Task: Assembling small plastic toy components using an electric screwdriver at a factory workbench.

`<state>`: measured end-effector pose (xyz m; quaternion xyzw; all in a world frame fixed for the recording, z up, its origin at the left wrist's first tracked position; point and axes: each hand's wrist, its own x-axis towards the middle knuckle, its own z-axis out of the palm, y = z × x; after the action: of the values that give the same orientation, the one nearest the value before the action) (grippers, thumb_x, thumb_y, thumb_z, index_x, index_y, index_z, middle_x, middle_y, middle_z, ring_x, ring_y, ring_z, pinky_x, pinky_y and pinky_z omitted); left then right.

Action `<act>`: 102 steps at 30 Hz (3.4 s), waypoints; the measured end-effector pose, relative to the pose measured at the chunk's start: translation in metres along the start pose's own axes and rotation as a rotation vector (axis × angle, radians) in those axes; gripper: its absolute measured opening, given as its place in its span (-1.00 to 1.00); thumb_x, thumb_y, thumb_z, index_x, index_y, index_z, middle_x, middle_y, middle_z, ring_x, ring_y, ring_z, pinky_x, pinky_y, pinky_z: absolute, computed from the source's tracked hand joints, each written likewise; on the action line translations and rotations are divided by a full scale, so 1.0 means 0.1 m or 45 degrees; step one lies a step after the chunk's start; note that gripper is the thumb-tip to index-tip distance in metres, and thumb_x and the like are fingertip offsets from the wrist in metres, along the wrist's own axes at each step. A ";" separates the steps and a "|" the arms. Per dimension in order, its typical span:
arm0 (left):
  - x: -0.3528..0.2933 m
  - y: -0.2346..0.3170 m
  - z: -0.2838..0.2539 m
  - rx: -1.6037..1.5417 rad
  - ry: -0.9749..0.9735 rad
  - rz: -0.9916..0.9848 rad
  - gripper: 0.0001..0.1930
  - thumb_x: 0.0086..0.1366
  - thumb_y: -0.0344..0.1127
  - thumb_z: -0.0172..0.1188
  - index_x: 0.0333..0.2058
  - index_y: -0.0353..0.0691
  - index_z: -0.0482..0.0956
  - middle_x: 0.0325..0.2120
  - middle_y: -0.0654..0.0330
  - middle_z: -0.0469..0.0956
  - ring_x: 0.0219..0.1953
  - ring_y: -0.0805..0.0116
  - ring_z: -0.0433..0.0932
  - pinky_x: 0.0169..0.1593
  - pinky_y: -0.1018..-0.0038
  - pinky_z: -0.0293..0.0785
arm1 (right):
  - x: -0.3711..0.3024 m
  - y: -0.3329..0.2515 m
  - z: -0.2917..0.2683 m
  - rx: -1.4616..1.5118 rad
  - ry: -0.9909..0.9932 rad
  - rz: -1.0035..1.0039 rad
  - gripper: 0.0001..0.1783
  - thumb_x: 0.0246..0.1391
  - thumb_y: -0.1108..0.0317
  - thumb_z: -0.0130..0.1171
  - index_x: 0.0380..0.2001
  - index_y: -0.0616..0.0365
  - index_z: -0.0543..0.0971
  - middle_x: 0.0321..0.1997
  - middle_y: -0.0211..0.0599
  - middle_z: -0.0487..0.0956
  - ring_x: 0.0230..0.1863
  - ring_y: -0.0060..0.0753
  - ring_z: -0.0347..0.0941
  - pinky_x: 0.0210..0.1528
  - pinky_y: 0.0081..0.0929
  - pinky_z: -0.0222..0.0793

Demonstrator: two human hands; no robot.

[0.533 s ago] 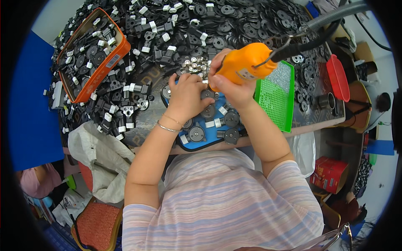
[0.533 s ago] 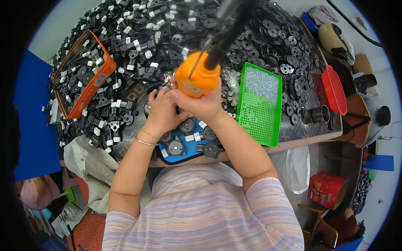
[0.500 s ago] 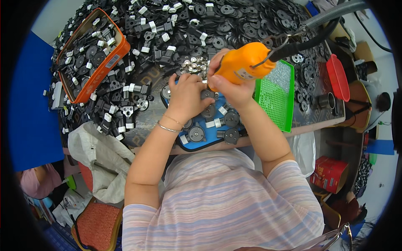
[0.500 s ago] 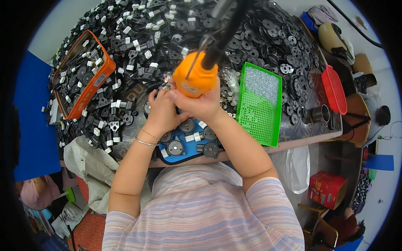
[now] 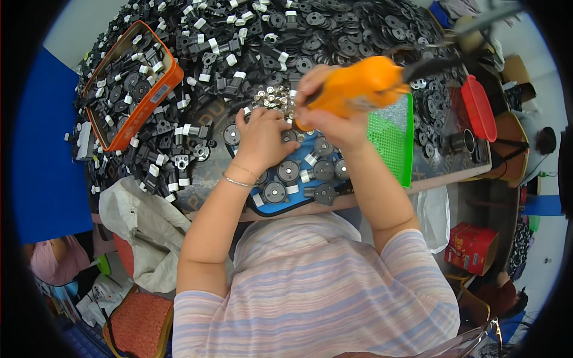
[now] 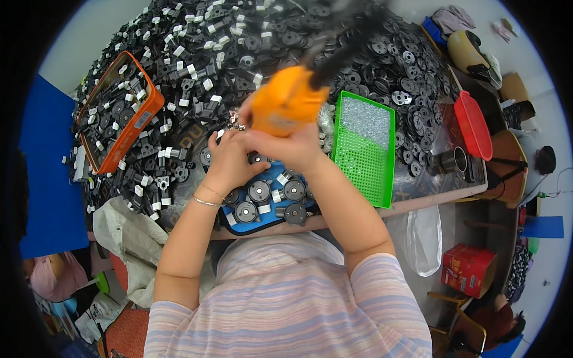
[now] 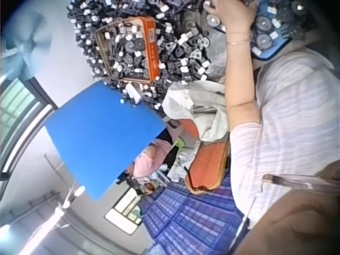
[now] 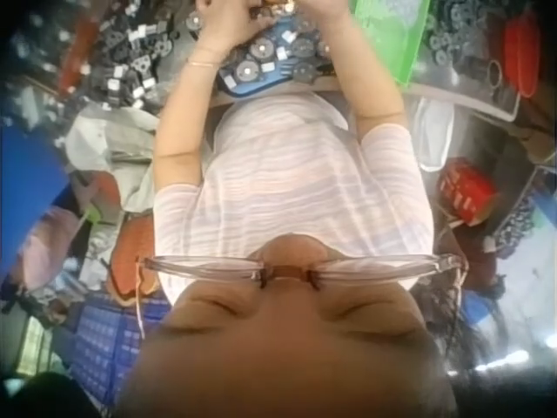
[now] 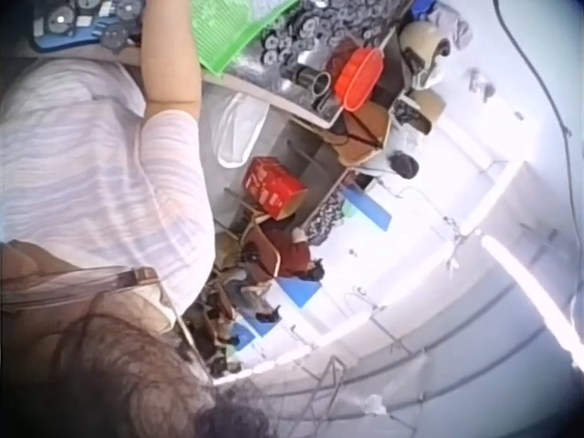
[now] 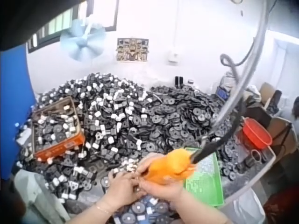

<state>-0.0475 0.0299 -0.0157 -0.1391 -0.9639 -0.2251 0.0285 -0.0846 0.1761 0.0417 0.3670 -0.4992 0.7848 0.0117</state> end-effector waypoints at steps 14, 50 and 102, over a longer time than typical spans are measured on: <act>-0.10 0.07 -0.07 0.100 0.110 0.053 -0.54 -0.27 -0.13 0.37 -0.31 -0.15 0.53 -0.24 0.26 0.40 -0.04 0.25 0.27 0.14 -0.09 -0.16 | -0.72 -0.69 -0.85 -0.300 0.679 -0.302 -0.73 -0.14 0.62 0.05 -0.28 0.31 0.35 -0.36 -0.17 0.42 -0.53 -0.46 0.39 -0.42 -0.54 0.37; -0.33 0.45 0.14 -1.930 -0.306 -0.264 -0.44 0.05 -0.74 -0.04 0.05 -0.25 0.17 -0.08 0.13 0.30 -0.06 0.35 0.42 -0.02 0.53 0.41 | -0.65 -0.96 -0.58 -0.070 0.363 -0.438 -0.66 -0.06 0.27 0.05 -0.21 0.19 0.32 -0.30 -0.22 0.31 -0.54 -0.46 0.31 -0.41 -0.47 0.26; -0.01 -0.36 -0.96 -0.134 0.622 0.164 -0.49 -0.22 -0.32 0.36 -0.19 -0.24 0.43 -0.20 0.04 0.43 -0.11 0.05 0.38 -0.05 0.27 0.32 | -0.92 -0.91 -0.44 0.070 0.439 -0.304 -0.60 -0.11 0.25 0.13 -0.20 0.19 0.33 -0.32 -0.27 0.26 -0.52 -0.49 0.29 -0.39 -0.51 0.21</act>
<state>-0.0570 -0.0440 0.0554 -0.1429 -0.9046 -0.2994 0.2675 -0.0069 0.2886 0.0479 0.2838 -0.4213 0.8424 0.1799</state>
